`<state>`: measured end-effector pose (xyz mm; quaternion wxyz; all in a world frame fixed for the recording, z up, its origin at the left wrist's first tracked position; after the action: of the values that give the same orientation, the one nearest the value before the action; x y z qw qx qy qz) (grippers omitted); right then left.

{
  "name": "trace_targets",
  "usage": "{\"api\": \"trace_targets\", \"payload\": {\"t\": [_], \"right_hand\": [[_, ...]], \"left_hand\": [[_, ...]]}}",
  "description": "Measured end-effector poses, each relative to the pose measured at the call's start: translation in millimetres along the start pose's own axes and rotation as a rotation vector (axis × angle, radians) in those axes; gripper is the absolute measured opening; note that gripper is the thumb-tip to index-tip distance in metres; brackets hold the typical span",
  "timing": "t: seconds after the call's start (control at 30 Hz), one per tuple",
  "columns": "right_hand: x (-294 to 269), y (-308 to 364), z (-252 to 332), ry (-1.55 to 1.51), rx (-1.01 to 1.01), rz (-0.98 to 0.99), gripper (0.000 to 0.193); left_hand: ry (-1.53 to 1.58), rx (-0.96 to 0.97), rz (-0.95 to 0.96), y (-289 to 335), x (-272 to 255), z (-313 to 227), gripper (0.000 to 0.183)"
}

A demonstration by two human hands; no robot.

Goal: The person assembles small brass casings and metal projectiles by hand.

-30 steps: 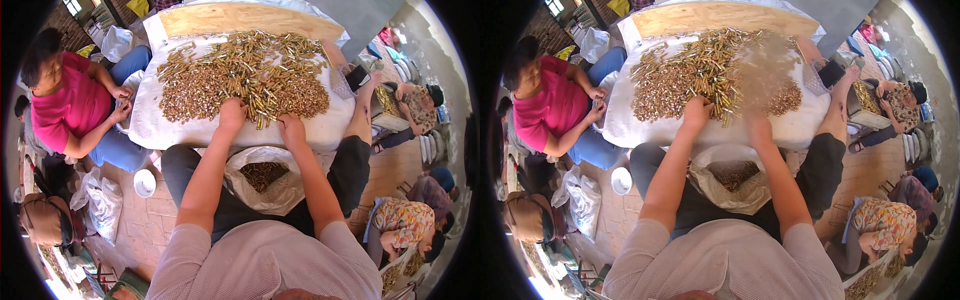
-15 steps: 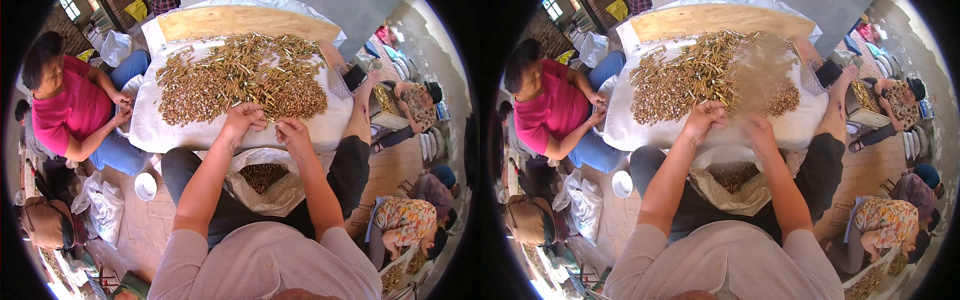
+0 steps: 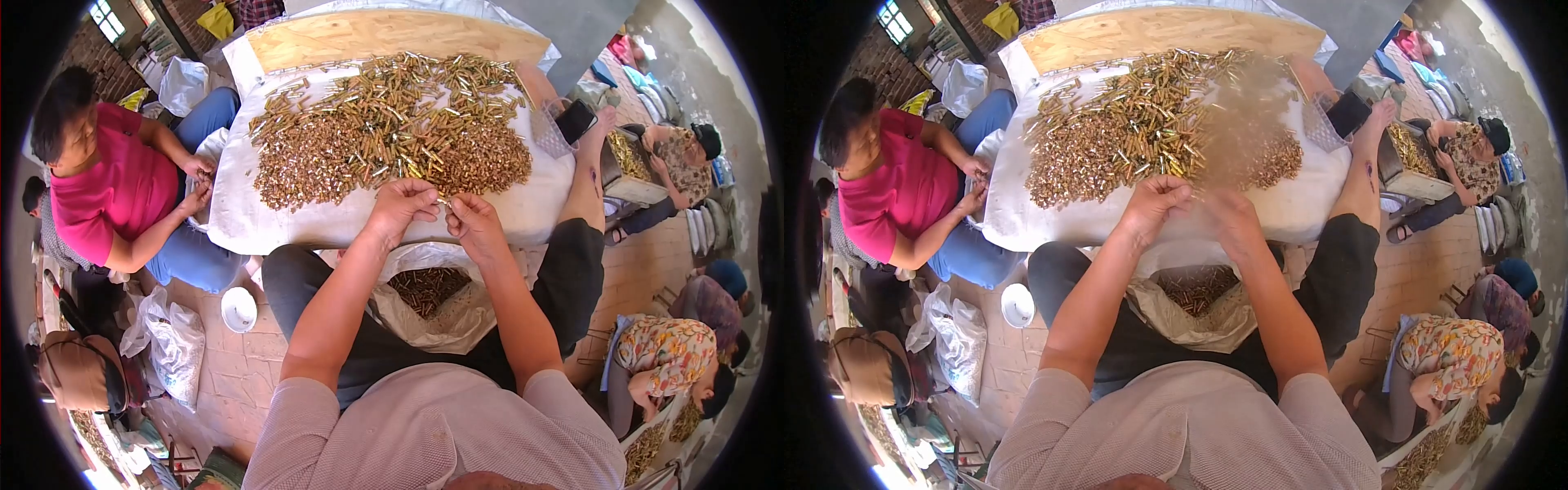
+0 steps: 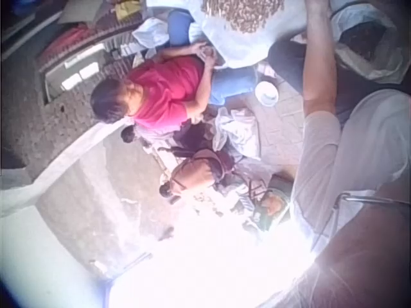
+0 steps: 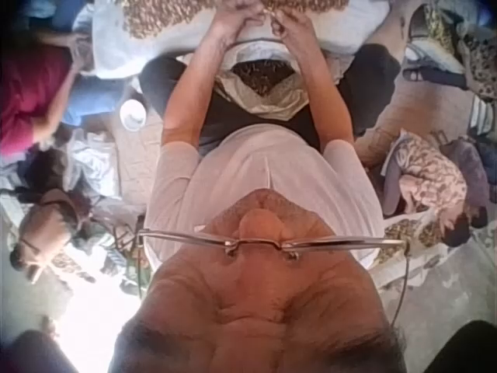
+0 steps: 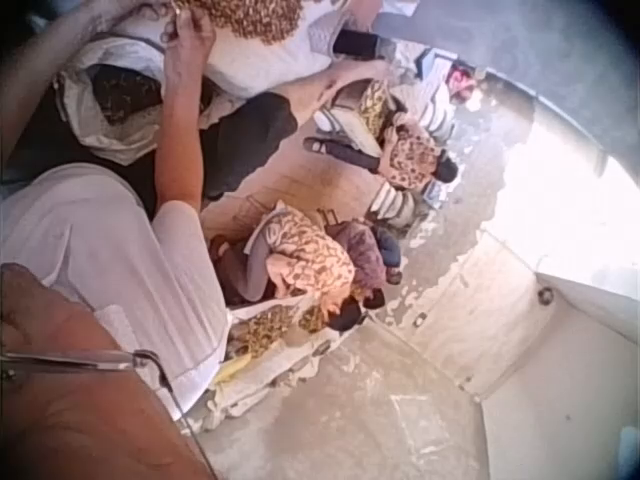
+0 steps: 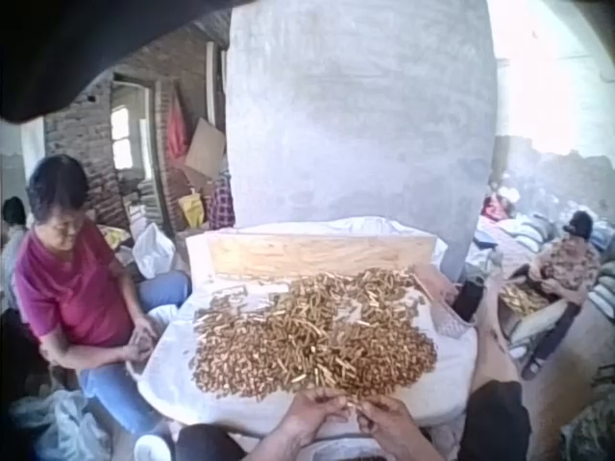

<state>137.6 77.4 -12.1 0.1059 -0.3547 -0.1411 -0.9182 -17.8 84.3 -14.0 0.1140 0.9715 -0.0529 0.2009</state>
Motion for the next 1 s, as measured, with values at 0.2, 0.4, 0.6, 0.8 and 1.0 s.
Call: {"api": "trace_targets", "payload": {"t": [0.2,0.4,0.6,0.8,1.0], "right_hand": [[-3.7,-0.2,0.0,0.021,-0.001,0.010,0.012],[-1.5,3.6,5.8,0.043,-0.010,-0.008,0.012],[-6.1,3.5,7.5,0.086,-0.023,0.004,0.011],[-7.2,4.4,11.6,0.189,-0.060,0.014,0.010],[-12.6,5.9,10.7,0.164,-0.071,-0.005,0.010]], "left_hand": [[-0.018,0.013,0.005,0.2,2.7,0.6,0.018],[-0.037,0.004,-0.013,1.3,5.0,1.6,0.016],[-0.012,0.012,0.006,-0.2,6.6,6.7,0.016],[-0.028,0.007,-0.040,0.6,8.5,10.8,0.016],[0.037,-0.029,-0.051,3.5,13.4,13.1,0.016]]}}
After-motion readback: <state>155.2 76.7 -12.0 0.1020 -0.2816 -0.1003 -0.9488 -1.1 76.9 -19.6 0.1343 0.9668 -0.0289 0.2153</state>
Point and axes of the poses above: each hand's wrist, its own y-axis away from the middle knuckle, its own x-axis out of the palm, z = x × y, the point moved 7 cm from there along -y, towards the middle knuckle, and after that the axes turned 8 degrees about -y, right-handed, at the moved point
